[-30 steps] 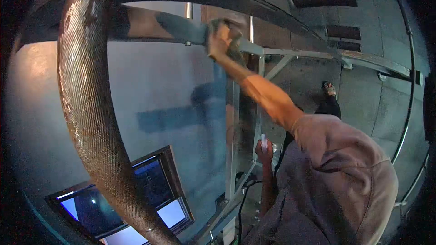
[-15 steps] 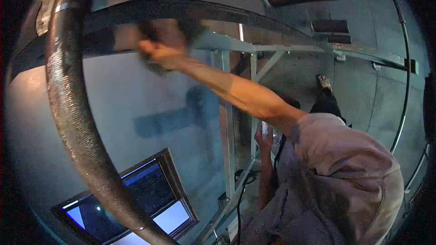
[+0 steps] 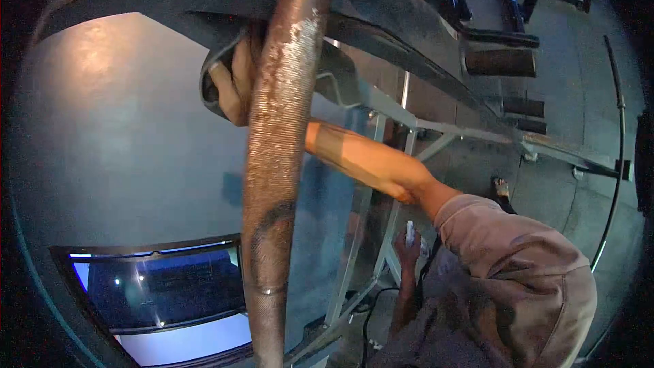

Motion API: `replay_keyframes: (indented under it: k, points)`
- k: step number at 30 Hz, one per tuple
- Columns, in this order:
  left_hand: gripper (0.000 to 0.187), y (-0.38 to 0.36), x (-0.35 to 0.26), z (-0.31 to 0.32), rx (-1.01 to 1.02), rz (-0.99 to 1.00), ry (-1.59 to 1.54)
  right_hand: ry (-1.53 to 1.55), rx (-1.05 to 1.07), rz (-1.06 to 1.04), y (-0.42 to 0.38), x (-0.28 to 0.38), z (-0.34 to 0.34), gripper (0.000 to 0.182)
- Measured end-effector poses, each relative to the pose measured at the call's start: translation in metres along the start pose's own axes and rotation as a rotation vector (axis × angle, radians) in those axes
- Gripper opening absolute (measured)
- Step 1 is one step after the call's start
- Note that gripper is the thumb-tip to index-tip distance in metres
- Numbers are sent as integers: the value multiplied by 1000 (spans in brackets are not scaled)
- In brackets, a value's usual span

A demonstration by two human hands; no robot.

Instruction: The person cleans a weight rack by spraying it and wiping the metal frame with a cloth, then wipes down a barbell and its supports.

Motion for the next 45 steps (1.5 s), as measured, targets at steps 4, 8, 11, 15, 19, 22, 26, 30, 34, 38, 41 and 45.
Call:
replay_keyframes:
  k: [4, 8, 11, 15, 19, 22, 26, 30, 34, 38, 41, 45]
  points:
    - [22, -14, 35, 12, 323, -747, -73, 45, -50, -7, 31, 12, 1, 41]
    - [20, -18, 31, 15, 283, -742, -112, 269, 385, 365, 6, -31, 20, 56]
    - [20, -35, 29, 17, 363, -724, -60, 32, 654, 450, -64, -87, -5, 76]
    - [20, -9, 19, 23, 322, -843, -200, -335, 481, 691, -217, -222, -106, 76]
    - [23, -46, 34, 22, 392, -990, -143, -195, 697, 1391, -263, -264, -156, 70]
    - [24, -30, 34, 36, 497, -949, -138, -204, 614, 1119, -189, -219, -104, 64]
    - [25, -9, 30, 15, 380, -801, -161, 119, 429, 416, -80, -116, -40, 73]
    - [25, -8, 34, 6, 470, -831, -60, -69, 320, 521, -172, -182, -81, 63]
    - [22, -88, 77, 1, 409, -1031, -99, -306, 479, 1299, -343, -340, -173, 65]
    - [26, -114, 75, 4, 369, -1018, -303, -124, 585, 1543, -335, -345, -178, 78]
    - [24, -115, 73, 6, 446, -1103, -212, -216, 404, 1007, -268, -269, -145, 77]
    - [19, -72, 55, -11, 300, -951, -350, -301, 271, 767, -268, -270, -151, 77]
Point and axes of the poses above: each hand's wrist, its own y-axis towards the middle knuckle, its own z-axis out of the palm, x = y × z, the point moved 10 cm from there along y, towards the middle knuckle, and after that the axes turned 10 degrees about -x, right-handed, at the moved point
